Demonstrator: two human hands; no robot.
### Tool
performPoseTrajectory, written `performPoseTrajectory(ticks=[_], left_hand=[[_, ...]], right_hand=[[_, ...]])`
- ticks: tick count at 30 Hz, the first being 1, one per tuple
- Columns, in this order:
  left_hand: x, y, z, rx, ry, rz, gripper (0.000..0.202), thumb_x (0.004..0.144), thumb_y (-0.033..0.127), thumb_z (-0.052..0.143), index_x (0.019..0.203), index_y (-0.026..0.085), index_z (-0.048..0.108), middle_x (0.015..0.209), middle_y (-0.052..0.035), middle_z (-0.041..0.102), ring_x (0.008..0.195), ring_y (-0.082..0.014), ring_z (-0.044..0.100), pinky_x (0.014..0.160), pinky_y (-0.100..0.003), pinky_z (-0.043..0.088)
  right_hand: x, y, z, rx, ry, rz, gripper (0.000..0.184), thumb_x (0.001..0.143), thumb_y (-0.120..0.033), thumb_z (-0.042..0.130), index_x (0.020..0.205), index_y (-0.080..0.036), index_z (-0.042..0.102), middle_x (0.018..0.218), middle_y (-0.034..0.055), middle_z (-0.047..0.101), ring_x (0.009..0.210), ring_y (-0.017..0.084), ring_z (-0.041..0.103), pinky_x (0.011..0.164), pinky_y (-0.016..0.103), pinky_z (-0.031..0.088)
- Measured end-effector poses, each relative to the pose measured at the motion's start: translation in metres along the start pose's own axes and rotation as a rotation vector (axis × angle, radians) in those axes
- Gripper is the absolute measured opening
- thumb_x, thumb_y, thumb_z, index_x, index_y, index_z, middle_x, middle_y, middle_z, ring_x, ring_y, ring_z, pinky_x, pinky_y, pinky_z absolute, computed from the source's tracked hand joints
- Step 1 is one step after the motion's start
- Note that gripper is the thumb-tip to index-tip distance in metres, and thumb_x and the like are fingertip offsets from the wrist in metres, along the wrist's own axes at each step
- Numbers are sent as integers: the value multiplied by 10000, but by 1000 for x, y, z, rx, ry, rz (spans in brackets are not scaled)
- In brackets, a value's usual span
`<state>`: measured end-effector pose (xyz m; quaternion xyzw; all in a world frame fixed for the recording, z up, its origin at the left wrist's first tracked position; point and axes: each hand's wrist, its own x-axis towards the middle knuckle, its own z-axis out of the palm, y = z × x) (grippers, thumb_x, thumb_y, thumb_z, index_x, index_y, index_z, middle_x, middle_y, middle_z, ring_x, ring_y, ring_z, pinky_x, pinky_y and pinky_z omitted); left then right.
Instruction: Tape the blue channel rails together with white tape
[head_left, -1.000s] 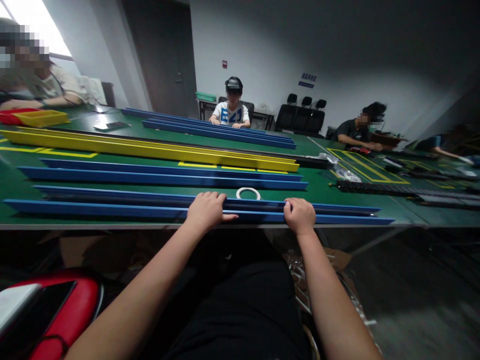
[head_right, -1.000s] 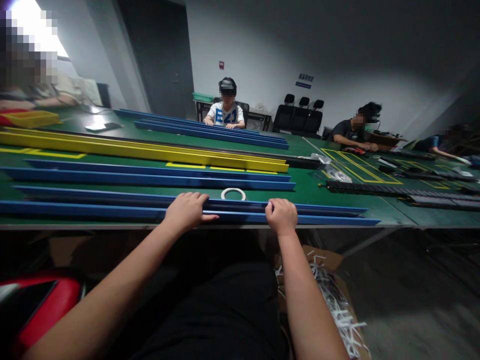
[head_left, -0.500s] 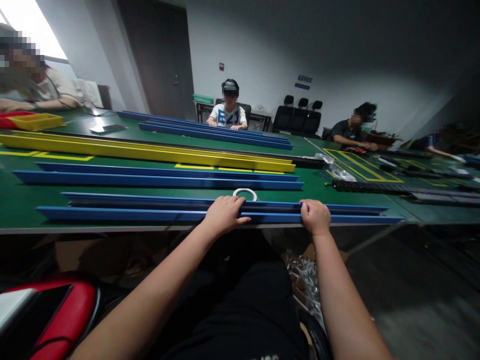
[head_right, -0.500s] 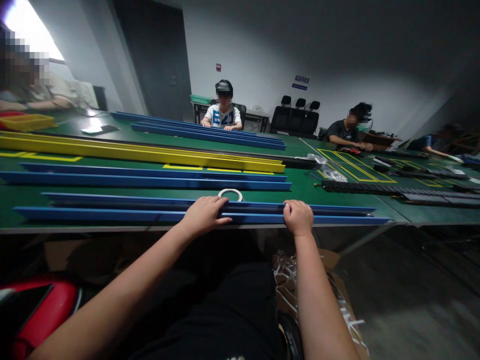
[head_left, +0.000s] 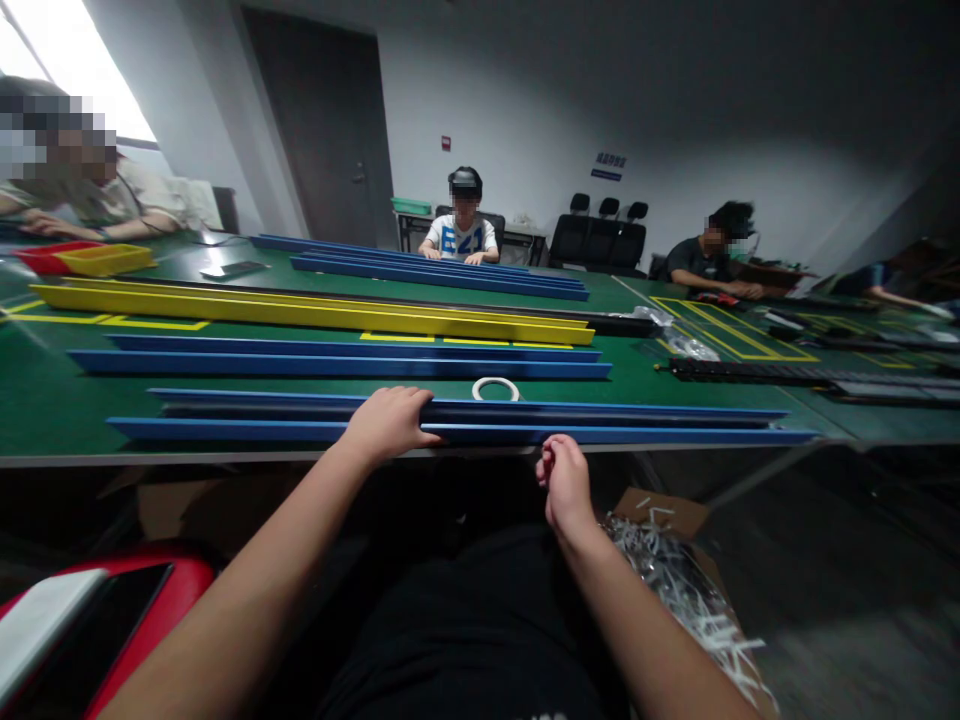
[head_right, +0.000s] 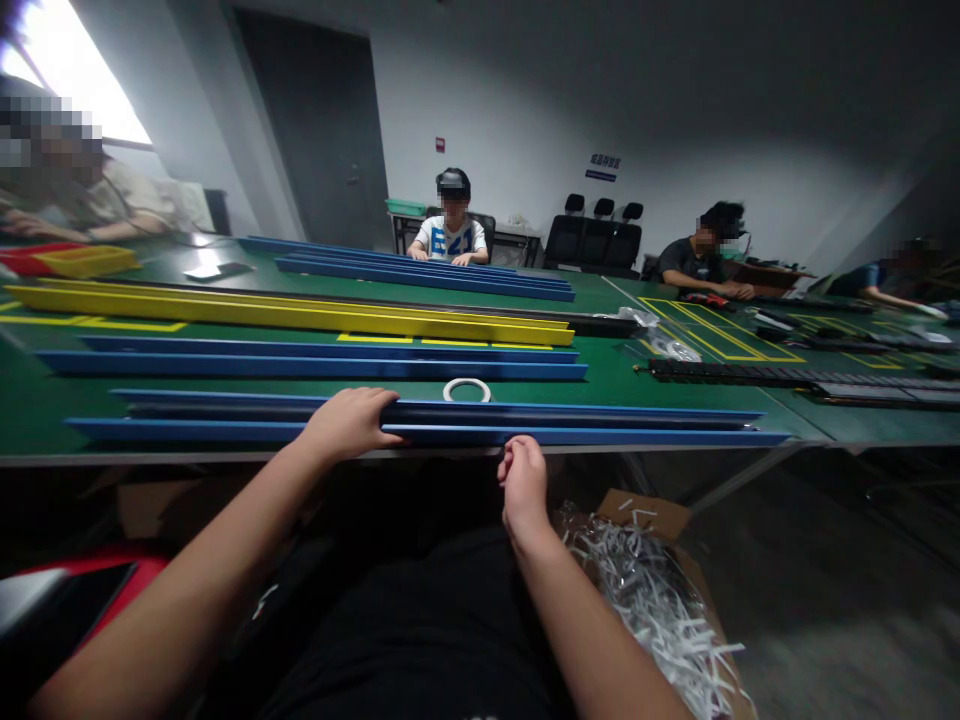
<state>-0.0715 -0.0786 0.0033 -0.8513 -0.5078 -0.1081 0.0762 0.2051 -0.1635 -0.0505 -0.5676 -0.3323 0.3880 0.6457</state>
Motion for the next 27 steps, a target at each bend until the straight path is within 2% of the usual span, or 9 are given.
performPoseTrajectory(ticks=[2, 3, 5, 9, 13, 16, 20, 27], left_hand=[[-5, 2, 0, 4, 63, 19, 683, 680, 670, 657, 1192, 223, 599, 1114, -110, 690, 1043, -317, 620, 912, -404, 427], [-7, 2, 0, 6, 94, 28, 673, 681, 652, 669, 1192, 219, 596, 1103, -109, 689, 1036, -315, 618, 910, -406, 425], [-13, 3, -1, 10, 143, 43, 660, 679, 624, 688, 1186, 213, 595, 1087, -110, 686, 1025, -314, 613, 906, -412, 423], [-20, 6, 0, 4, 216, 51, 642, 678, 572, 712, 1193, 206, 597, 1081, -123, 680, 1013, -320, 606, 892, -429, 422], [-23, 11, 2, -5, 280, 60, 632, 664, 479, 745, 1207, 195, 592, 1108, -132, 673, 1032, -330, 594, 899, -446, 416], [-25, 19, 3, -6, 313, 65, 638, 638, 390, 763, 1218, 191, 584, 1130, -128, 669, 1037, -331, 585, 904, -456, 411], [-29, 30, 6, -12, 359, 55, 626, 632, 350, 753, 1215, 197, 586, 1134, -129, 670, 1027, -339, 582, 897, -473, 407], [-35, 39, 10, -6, 456, 35, 583, 667, 324, 726, 1221, 202, 590, 1168, -123, 672, 1041, -336, 581, 913, -474, 395]], right_hand=[[-10, -1, 8, 188, -108, 309, 190, 879, -397, 462, 899, -213, 504, 728, 1, 613, 575, 170, 620, 536, 286, 480], [-11, -3, 10, 251, -148, 404, 214, 897, -415, 451, 929, -209, 499, 766, 24, 642, 622, 191, 659, 551, 305, 507], [-10, -10, 9, 337, -193, 487, 260, 921, -442, 445, 970, -194, 507, 842, 75, 679, 747, 227, 705, 624, 349, 555], [-6, -21, 10, 387, -177, 499, 315, 924, -468, 470, 1014, -172, 529, 846, 98, 683, 781, 226, 708, 707, 378, 579], [-13, -22, 27, 409, -96, 450, 271, 855, -391, 602, 1024, -208, 495, 786, 28, 652, 692, 190, 685, 704, 389, 584], [-19, -20, 41, 384, -20, 425, 308, 785, -324, 669, 977, -233, 447, 733, -28, 611, 621, 161, 646, 637, 355, 577], [-22, -20, 49, 334, 112, 386, 334, 763, -360, 661, 951, -251, 408, 757, -41, 605, 625, 144, 615, 530, 264, 521], [-23, -27, 50, 434, 92, 301, 367, 723, -305, 668, 963, -275, 391, 912, -50, 644, 768, 135, 630, 644, 308, 551]])
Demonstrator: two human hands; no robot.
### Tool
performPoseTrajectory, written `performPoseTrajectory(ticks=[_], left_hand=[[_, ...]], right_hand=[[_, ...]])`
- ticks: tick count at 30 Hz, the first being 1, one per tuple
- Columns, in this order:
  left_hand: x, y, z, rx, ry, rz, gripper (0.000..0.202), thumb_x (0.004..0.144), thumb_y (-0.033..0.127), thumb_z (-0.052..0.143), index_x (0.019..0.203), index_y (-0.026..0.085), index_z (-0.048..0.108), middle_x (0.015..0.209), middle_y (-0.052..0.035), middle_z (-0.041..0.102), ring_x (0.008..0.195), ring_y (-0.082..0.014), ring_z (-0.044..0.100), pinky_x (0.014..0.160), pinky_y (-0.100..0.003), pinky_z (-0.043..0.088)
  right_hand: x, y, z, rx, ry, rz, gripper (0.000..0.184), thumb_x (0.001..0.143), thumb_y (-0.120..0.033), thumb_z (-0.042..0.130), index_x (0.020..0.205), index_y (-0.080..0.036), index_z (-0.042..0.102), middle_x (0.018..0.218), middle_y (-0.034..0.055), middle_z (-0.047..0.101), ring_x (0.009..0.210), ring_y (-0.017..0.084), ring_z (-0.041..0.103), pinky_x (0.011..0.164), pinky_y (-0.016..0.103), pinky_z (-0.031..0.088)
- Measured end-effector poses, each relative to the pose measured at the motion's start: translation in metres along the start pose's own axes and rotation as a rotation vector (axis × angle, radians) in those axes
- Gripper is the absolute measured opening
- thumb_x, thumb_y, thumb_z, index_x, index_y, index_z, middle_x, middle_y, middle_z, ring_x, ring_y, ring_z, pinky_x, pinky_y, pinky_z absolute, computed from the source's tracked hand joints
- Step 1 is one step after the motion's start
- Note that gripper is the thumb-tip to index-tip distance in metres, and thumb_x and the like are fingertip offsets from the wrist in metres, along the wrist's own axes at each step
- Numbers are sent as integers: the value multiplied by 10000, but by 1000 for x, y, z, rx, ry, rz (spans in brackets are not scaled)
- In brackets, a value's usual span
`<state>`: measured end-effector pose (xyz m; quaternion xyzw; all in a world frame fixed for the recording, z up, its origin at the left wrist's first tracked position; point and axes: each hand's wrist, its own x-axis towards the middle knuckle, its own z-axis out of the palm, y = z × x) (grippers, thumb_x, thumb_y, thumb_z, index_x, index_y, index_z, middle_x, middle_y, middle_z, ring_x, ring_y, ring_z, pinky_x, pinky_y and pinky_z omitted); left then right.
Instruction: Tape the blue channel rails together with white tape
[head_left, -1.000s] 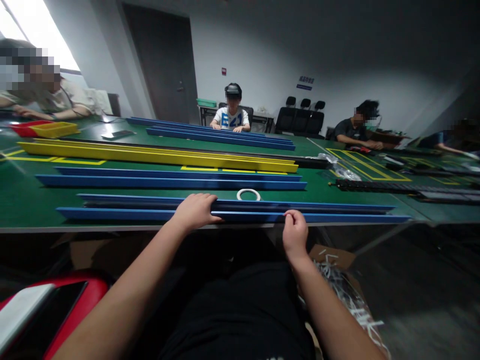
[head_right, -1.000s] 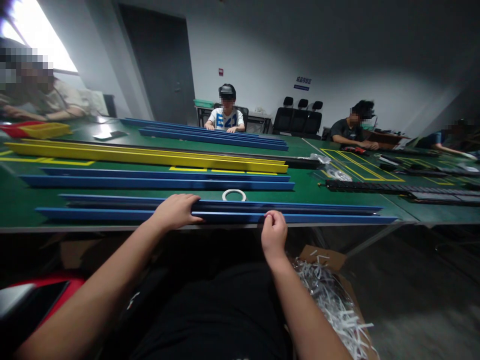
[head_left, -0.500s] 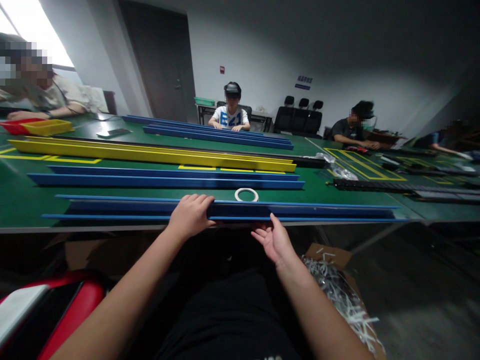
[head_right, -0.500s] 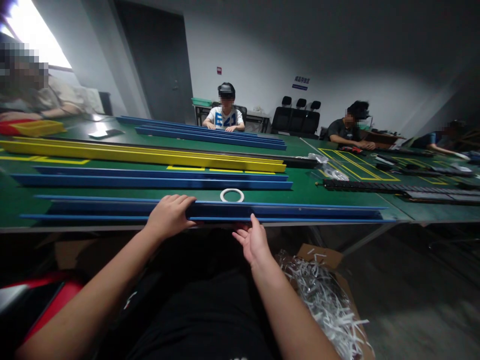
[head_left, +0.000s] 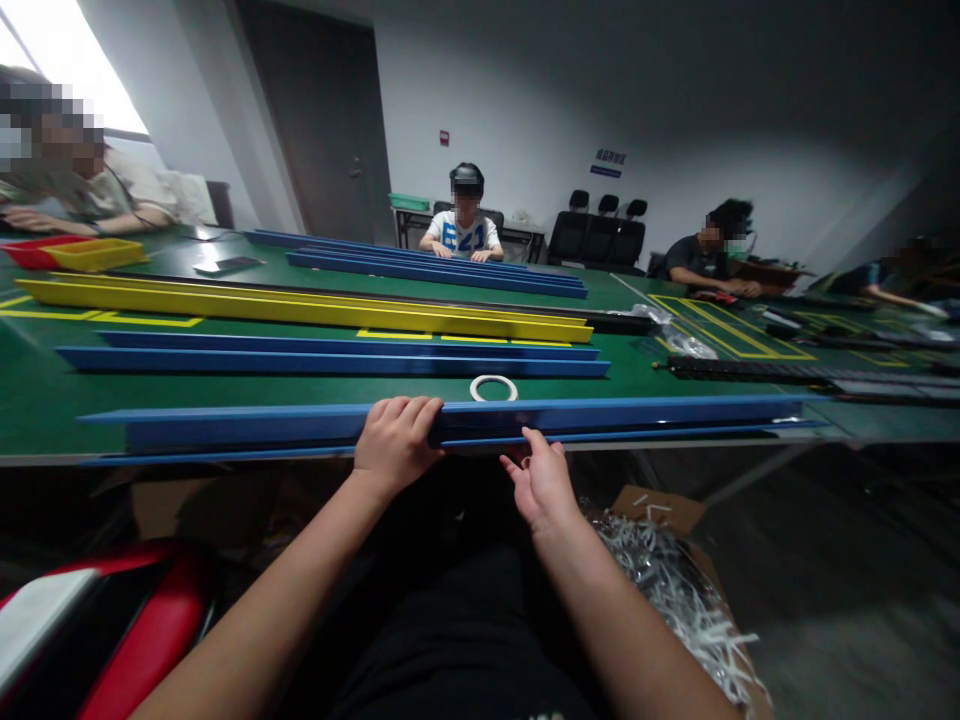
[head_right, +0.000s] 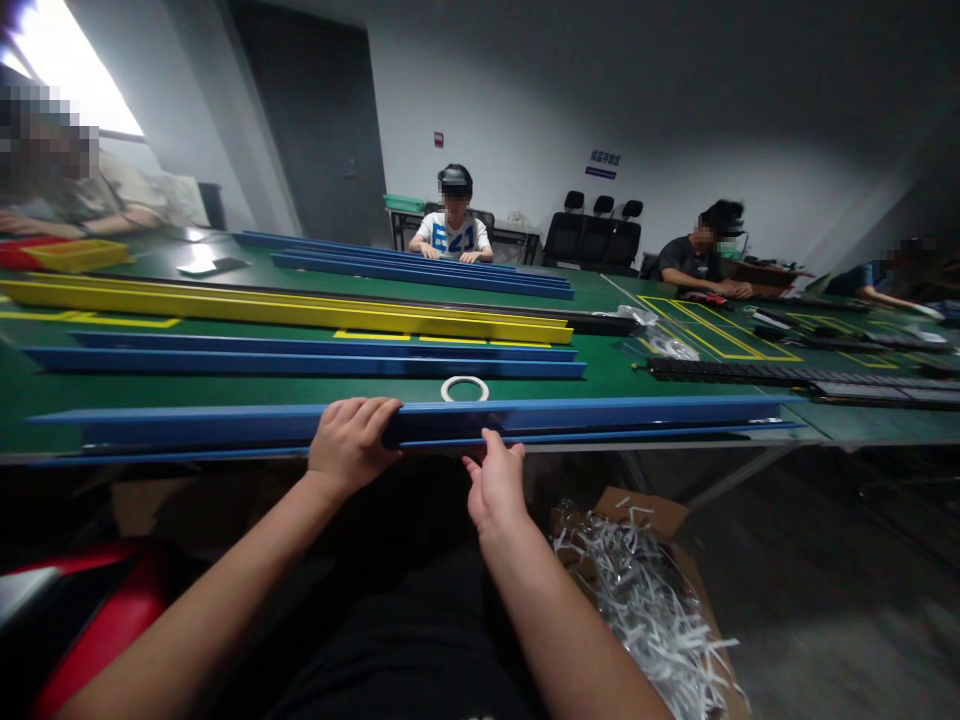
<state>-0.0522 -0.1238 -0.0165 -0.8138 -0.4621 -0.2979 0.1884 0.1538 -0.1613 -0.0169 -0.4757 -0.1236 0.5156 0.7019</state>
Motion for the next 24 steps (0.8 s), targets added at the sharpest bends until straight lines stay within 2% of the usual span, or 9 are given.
performPoseTrajectory(ticks=[5, 10, 15, 20, 24], left_hand=[[-4, 0, 3, -6, 141, 34, 511, 768, 421, 664, 1229, 214, 591, 1181, -113, 679, 1044, -309, 601, 917, -453, 383], [-6, 10, 0, -5, 225, 81, 530, 813, 456, 629, 1289, 234, 561, 1226, -97, 673, 1077, -297, 608, 958, -453, 358], [-5, 36, -10, -55, 230, 52, 553, 837, 490, 595, 1348, 291, 532, 1300, -87, 637, 1161, -305, 584, 1002, -458, 331], [7, 66, -17, -56, 285, 12, 554, 863, 476, 577, 1378, 282, 514, 1326, -85, 621, 1191, -295, 573, 1024, -443, 322], [16, 86, -26, -84, 302, -5, 554, 881, 402, 578, 1410, 264, 488, 1348, -83, 608, 1207, -282, 565, 1029, -421, 320]], right_hand=[[-8, 1, 7, 118, -26, -50, 375, 737, -276, 654, 986, -286, 373, 926, -66, 658, 844, 128, 666, 762, 335, 557], [-25, -7, 13, 158, 14, -137, 415, 790, -422, 649, 1076, -318, 367, 1106, -36, 646, 972, 164, 669, 777, 375, 576], [-35, -31, 13, 142, 114, -227, 525, 754, -507, 692, 1146, -315, 399, 1235, 17, 605, 1049, 198, 646, 719, 346, 598], [-29, -58, 12, 59, 206, -323, 615, 728, -543, 710, 1197, -291, 401, 1224, 29, 621, 978, 200, 666, 615, 304, 586], [-20, -80, 10, 33, 215, -465, 627, 727, -526, 715, 1208, -260, 411, 1196, 24, 636, 979, 184, 667, 711, 332, 599]])
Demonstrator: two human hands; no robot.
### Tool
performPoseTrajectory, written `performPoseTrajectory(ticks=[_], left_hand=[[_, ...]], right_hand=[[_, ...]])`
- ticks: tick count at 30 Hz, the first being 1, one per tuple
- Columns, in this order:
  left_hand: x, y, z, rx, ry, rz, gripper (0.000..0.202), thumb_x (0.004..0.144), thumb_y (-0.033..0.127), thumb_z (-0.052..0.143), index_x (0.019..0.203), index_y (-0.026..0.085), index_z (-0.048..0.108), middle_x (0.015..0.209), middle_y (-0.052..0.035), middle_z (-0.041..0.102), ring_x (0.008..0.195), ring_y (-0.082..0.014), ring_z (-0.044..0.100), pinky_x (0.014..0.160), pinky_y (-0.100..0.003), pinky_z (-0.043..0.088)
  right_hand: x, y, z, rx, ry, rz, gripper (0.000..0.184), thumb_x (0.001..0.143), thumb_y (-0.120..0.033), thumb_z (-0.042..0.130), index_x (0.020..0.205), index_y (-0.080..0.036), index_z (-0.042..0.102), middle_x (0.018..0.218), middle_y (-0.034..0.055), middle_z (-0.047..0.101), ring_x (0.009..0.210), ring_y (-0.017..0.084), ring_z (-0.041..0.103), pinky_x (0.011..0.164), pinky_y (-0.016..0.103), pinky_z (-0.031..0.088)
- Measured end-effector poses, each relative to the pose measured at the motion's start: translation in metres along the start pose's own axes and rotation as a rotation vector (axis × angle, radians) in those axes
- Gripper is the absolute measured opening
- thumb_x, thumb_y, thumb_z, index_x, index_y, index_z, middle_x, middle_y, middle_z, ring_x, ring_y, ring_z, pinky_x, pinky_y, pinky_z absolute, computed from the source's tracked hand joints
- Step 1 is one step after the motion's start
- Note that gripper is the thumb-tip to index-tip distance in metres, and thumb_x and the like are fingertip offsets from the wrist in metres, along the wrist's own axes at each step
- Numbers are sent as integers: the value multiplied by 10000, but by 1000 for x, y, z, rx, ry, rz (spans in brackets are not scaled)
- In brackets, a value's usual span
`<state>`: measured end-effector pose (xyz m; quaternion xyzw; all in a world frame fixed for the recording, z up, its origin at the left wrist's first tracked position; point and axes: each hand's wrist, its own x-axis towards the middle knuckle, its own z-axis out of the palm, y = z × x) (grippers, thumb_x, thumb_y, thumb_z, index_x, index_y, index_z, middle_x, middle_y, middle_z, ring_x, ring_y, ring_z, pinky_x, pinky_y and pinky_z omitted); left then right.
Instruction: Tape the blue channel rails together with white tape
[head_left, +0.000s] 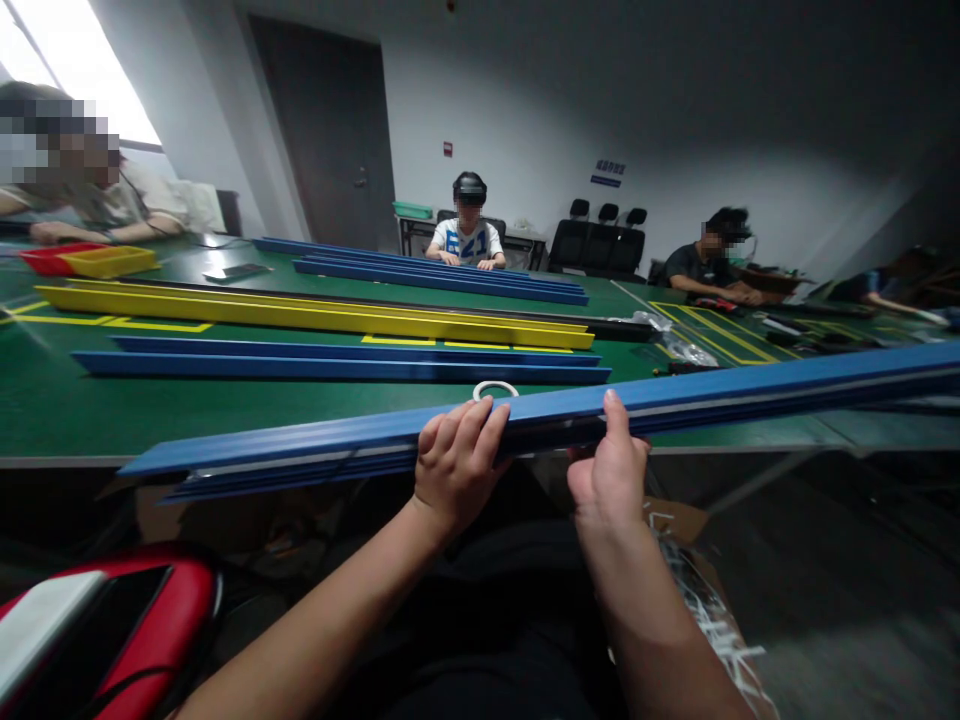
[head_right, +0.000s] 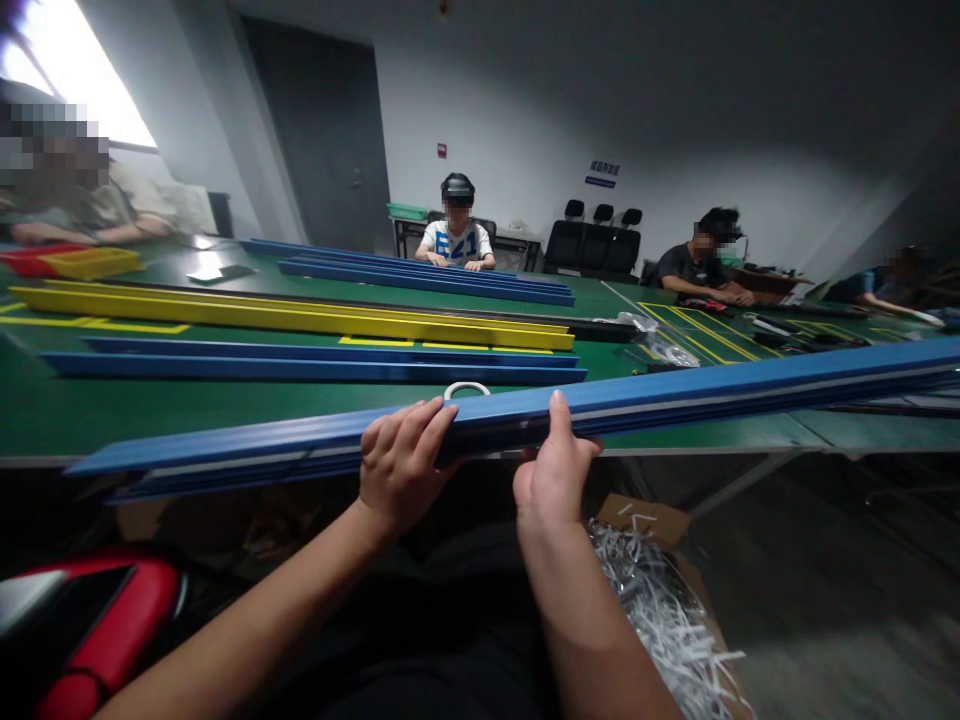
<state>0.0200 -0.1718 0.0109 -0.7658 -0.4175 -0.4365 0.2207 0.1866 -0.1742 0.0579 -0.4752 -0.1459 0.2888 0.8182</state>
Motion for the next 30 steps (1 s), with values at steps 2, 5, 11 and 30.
performPoseTrajectory(ticks=[2, 5, 11, 30], left_hand=[[4, 9, -5, -15, 6, -5, 560, 882, 364, 585, 1423, 268, 475, 1353, -73, 607, 1199, -274, 572, 1028, -414, 321], [8, 20, -13, -33, 5, 0, 580, 884, 308, 587, 1445, 272, 447, 1368, -61, 597, 1191, -262, 580, 1026, -403, 328], [6, 38, -18, -73, 27, -9, 667, 884, 206, 567, 1507, 255, 336, 1419, -73, 548, 1273, -258, 530, 1058, -393, 337], [21, 75, -30, -363, 52, -230, 948, 792, 278, 646, 1559, 171, 100, 1569, -209, 272, 1436, -391, 261, 1128, -595, 257]], right_hand=[[8, -8, 0, 14, -22, -92, 612, 730, -505, 721, 1195, -242, 422, 1195, 24, 636, 1007, 175, 659, 809, 350, 589], [18, -22, 1, 38, -44, -213, 585, 730, -458, 736, 1168, -210, 439, 1181, 34, 636, 1040, 164, 645, 938, 363, 538], [22, -50, 8, 51, -118, -371, 549, 730, -404, 730, 1163, -212, 455, 1133, 14, 622, 1033, 167, 634, 953, 400, 519], [-13, -111, 60, -4, -333, -836, 464, 855, -374, 596, 1257, -282, 384, 1166, 29, 528, 1058, 183, 597, 920, 381, 515]])
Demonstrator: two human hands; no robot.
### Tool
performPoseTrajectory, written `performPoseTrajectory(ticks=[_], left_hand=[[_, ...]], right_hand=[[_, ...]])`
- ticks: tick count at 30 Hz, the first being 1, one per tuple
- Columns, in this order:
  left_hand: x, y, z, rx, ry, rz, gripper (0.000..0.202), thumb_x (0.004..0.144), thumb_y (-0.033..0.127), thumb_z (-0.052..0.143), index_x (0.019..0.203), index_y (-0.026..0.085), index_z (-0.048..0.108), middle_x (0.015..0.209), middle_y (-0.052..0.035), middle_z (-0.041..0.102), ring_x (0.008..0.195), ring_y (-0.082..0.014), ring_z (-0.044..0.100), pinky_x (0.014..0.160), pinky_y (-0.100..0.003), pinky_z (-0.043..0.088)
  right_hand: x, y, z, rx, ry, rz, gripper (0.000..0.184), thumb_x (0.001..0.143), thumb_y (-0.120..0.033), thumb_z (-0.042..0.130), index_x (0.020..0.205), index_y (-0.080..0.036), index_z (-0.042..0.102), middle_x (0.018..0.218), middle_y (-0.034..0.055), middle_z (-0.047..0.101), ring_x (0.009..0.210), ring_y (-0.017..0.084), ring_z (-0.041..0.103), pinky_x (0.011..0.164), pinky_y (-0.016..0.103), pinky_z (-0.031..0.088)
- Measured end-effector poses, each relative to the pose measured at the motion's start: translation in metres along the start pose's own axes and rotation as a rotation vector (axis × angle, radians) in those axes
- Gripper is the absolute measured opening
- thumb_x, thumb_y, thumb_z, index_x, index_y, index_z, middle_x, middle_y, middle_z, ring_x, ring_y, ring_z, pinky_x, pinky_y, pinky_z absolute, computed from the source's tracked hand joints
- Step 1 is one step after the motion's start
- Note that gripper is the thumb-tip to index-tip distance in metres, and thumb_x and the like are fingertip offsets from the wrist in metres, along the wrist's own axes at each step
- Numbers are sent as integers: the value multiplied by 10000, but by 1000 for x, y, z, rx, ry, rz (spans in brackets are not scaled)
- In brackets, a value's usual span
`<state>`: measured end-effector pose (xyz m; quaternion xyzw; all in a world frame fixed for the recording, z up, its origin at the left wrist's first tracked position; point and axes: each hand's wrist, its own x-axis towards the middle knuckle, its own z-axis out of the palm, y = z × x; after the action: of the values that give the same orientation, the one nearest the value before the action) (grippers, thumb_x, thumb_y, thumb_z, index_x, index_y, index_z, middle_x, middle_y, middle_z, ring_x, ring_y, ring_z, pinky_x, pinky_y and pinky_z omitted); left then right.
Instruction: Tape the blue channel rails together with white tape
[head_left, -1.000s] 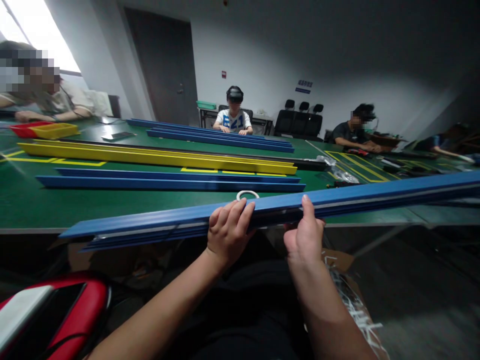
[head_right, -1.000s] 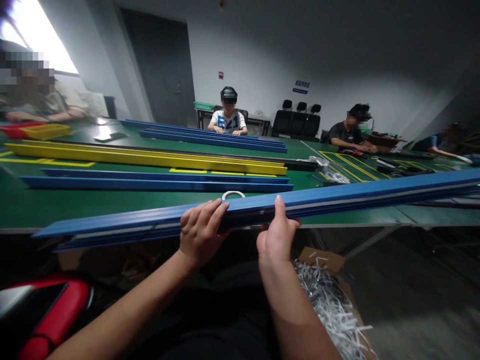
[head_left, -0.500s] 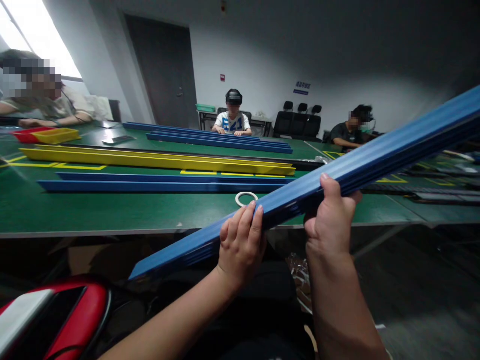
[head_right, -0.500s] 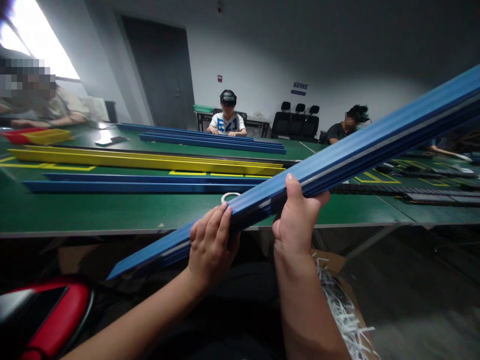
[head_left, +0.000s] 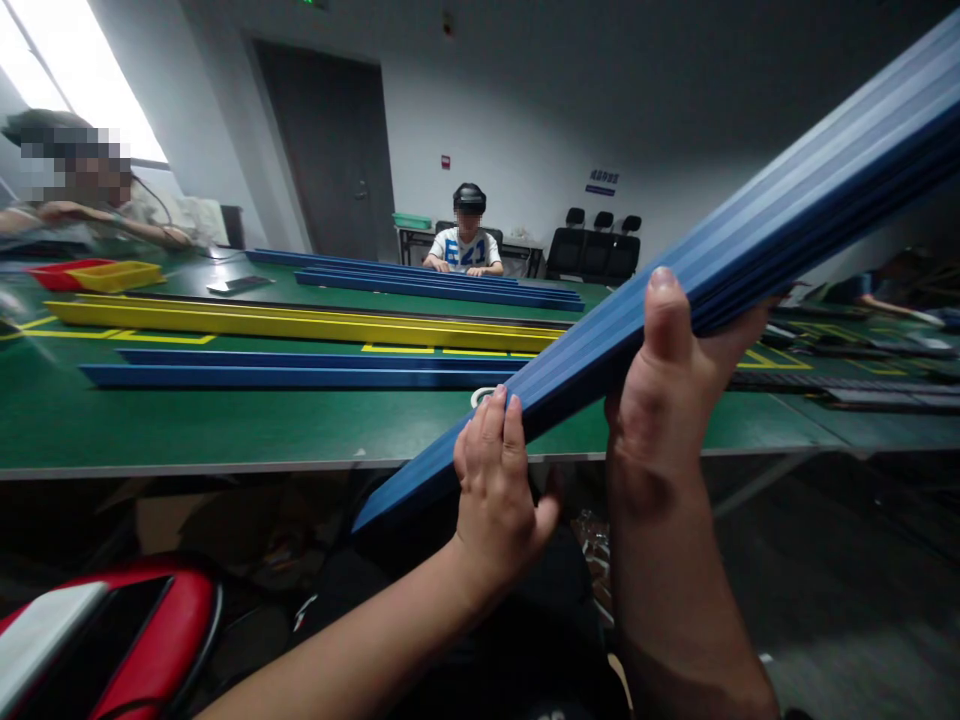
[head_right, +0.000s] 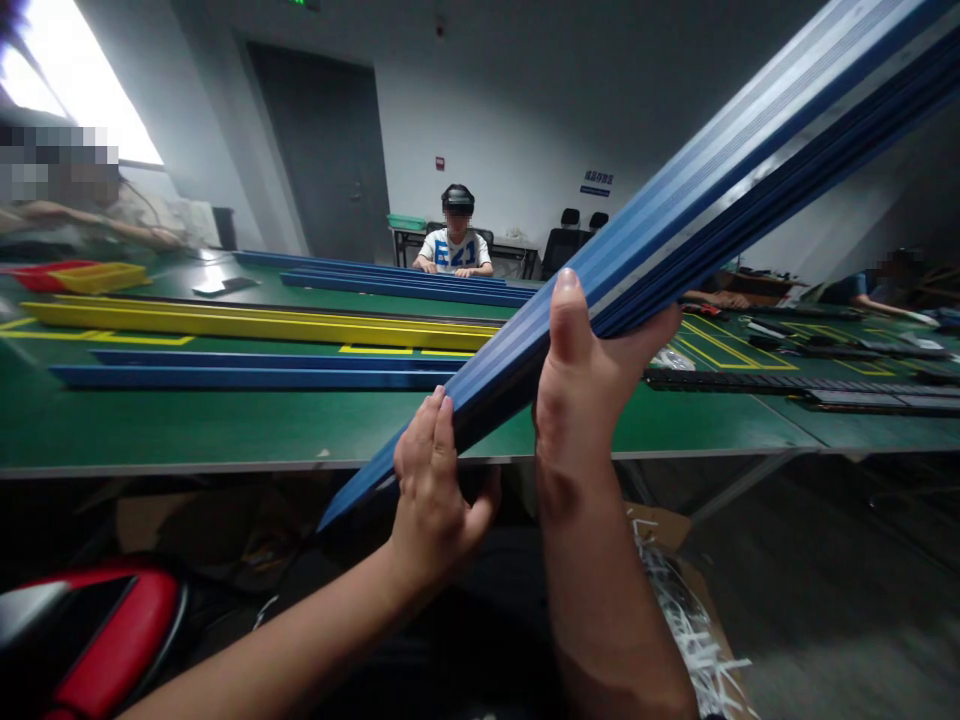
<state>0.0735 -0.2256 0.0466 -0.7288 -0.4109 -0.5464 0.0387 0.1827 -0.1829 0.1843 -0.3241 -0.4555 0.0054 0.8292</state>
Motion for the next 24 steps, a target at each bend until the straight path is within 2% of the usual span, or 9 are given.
performPoseTrajectory(ticks=[7, 10, 14, 18, 21, 24], left_hand=[[-2, 12, 4, -97, -65, -55, 966, 790, 198, 636, 1563, 210, 57, 1597, -185, 210, 1458, -366, 219, 1141, -598, 265], [-4, 15, 7, -125, -85, -54, 987, 796, 194, 636, 1564, 213, 17, 1611, -174, 164, 1469, -360, 186, 1151, -594, 269], [-4, 16, 10, -159, -114, -32, 984, 817, 199, 619, 1563, 197, -23, 1618, -179, 119, 1477, -355, 154, 1158, -575, 287], [-1, 17, 9, -177, -90, -29, 979, 829, 240, 620, 1561, 167, -27, 1614, -197, 120, 1475, -359, 157, 1158, -561, 312], [2, 17, 4, -212, -77, -29, 966, 839, 258, 618, 1562, 193, -19, 1620, -181, 107, 1477, -357, 151, 1166, -577, 294], [6, 17, -1, -241, -96, -16, 966, 846, 264, 620, 1561, 205, -28, 1624, -169, 94, 1480, -347, 143, 1177, -567, 285]], right_hand=[[10, -15, 4, -8, -94, -76, 473, 815, -296, 650, 1204, -215, 393, 1065, 39, 534, 876, 148, 611, 791, 314, 525], [11, -19, 5, -89, -116, -80, 525, 796, -299, 666, 1234, -235, 385, 1113, 43, 519, 962, 171, 600, 848, 346, 512], [13, -27, 10, -187, -125, -198, 545, 756, -293, 681, 1215, -213, 399, 1159, 36, 483, 1134, 197, 533, 984, 369, 429], [15, -40, 18, -212, -163, -217, 555, 738, -365, 656, 1224, -219, 430, 1247, 47, 455, 1304, 289, 421, 1001, 406, 384], [17, -49, 25, -227, -209, -213, 557, 748, -377, 675, 1223, -237, 421, 1286, 64, 445, 1306, 274, 431, 1029, 401, 404], [20, -57, 30, -292, -232, -241, 533, 741, -357, 712, 1175, -254, 421, 1287, 87, 457, 1253, 235, 466, 1064, 343, 408]])
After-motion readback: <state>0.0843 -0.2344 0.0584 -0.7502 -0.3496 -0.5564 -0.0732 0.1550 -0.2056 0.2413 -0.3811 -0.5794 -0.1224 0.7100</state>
